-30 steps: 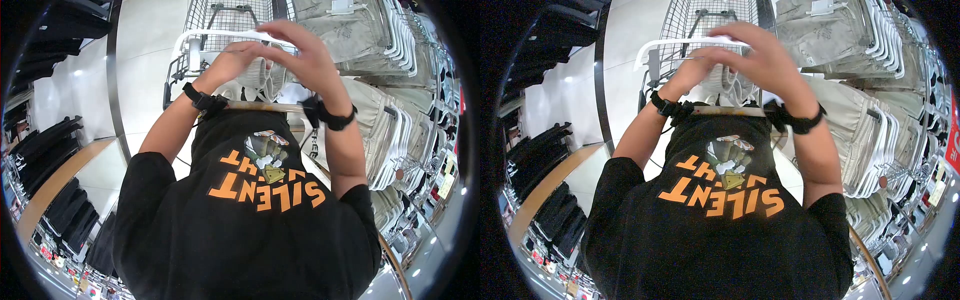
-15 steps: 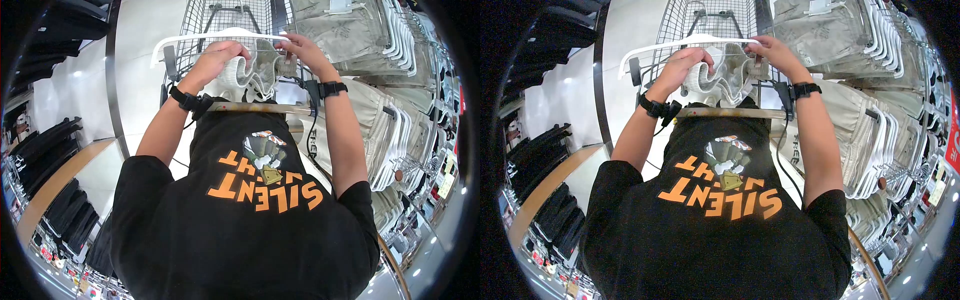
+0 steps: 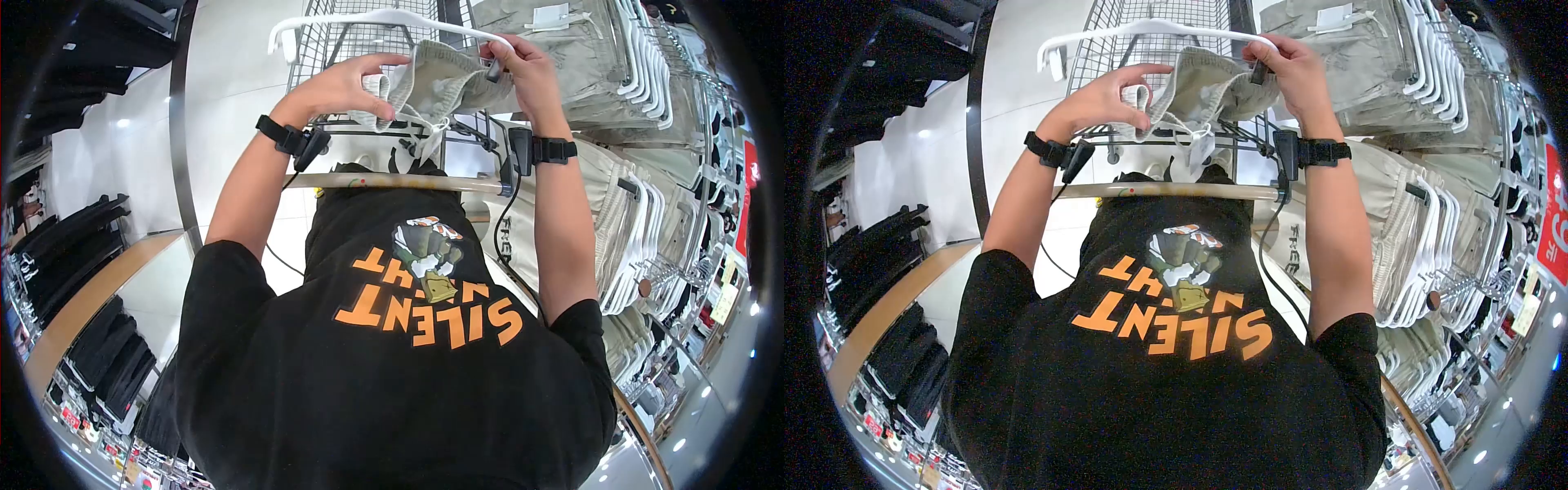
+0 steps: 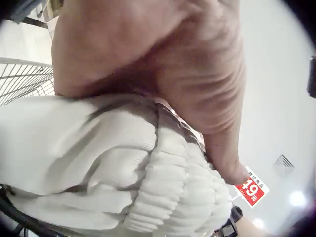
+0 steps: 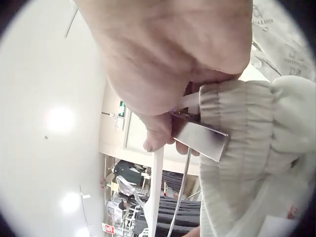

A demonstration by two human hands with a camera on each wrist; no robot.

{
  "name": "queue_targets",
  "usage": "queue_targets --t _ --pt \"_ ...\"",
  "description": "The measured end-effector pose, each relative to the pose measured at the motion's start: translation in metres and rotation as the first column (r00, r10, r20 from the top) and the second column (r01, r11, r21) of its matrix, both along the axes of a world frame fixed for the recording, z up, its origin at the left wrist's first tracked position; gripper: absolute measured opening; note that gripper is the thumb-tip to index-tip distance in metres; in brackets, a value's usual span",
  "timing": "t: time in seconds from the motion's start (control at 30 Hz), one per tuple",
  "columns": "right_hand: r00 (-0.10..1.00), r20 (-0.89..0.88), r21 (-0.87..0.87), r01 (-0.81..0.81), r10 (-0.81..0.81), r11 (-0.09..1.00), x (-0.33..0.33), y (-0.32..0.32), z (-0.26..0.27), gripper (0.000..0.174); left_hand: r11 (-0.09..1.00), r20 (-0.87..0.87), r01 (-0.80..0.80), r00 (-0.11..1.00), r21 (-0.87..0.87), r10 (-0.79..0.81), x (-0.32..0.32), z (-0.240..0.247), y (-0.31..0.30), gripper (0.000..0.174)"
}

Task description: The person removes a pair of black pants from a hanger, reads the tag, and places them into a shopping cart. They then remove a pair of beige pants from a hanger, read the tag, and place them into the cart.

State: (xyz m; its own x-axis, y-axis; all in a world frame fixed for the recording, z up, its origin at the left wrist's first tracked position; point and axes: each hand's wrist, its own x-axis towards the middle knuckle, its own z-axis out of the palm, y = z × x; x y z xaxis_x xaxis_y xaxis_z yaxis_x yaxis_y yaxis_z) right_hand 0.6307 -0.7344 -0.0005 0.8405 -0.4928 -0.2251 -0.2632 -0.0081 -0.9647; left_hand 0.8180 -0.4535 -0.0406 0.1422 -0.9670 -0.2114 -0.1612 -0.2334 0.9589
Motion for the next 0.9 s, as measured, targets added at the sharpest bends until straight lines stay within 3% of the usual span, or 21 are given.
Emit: queue_targets --t 0.17,0.27,0.3,0.37,0.5,0.6,0.63,0.7,0.77,0.83,0.87,0.9 --pt "0.987 0.067 0.034 0.144 -0.146 0.989 -0.005 0.002 0.004 0.023 0.985 0.061 0.102 0.992 0.140 -0.111 0.016 0.003 -0.010 0.085" --pt "0.970 0.083 0.031 0.226 -0.228 0.974 -0.008 0.009 -0.002 0.022 0.974 0.302 0.042 0.947 0.221 -0.109 0.004 0.015 -0.028 0.095" --pt "0.965 0.083 0.108 0.238 -0.248 0.965 -0.007 0.012 -0.003 0.023 0.973 0.303 0.039 0.947 0.225 -0.108 -0.005 0.008 -0.038 0.095" --pt "0.960 0.092 0.183 0.244 -0.264 0.952 -0.001 0.019 -0.003 0.023 0.992 0.450 0.042 0.888 0.118 -0.092 -0.016 -0.012 -0.060 0.087" --pt "0.943 0.108 0.199 0.291 -0.316 0.936 -0.005 0.020 0.007 0.025 0.981 0.480 0.013 0.870 0.196 -0.108 -0.012 -0.010 -0.083 0.070" --pt "0.932 0.128 0.171 0.317 -0.340 0.933 -0.022 0.015 0.020 0.025 0.958 0.456 -0.261 0.871 0.122 0.180 0.019 -0.033 -0.087 0.052" --pt "0.928 0.131 0.171 0.326 -0.350 0.930 -0.028 0.012 0.020 0.025 0.960 0.459 -0.251 0.872 0.120 0.171 0.029 -0.047 -0.085 0.052" --pt "0.908 0.133 0.195 0.368 -0.397 0.909 -0.042 0.008 0.018 0.025 0.957 0.206 -0.246 0.955 0.155 0.213 0.045 -0.061 -0.082 0.047" --pt "0.876 0.142 0.259 0.417 -0.461 0.871 -0.057 0.012 0.016 0.024 0.965 0.233 -0.212 0.957 0.153 0.173 0.057 -0.071 -0.084 0.044" --pt "0.815 0.142 0.341 0.492 -0.561 0.801 -0.073 0.012 0.015 0.024 0.924 0.271 -0.318 0.928 0.211 0.257 0.068 -0.072 -0.088 0.048" --pt "0.793 0.125 0.356 0.526 -0.597 0.773 -0.079 0.015 0.021 0.024 0.900 0.299 -0.418 0.881 0.127 0.367 0.087 -0.122 -0.095 0.054" --pt "0.787 0.127 0.355 0.532 -0.604 0.769 -0.086 0.018 0.027 0.024 0.904 0.299 -0.409 0.884 0.125 0.359 0.095 -0.125 -0.100 0.054"
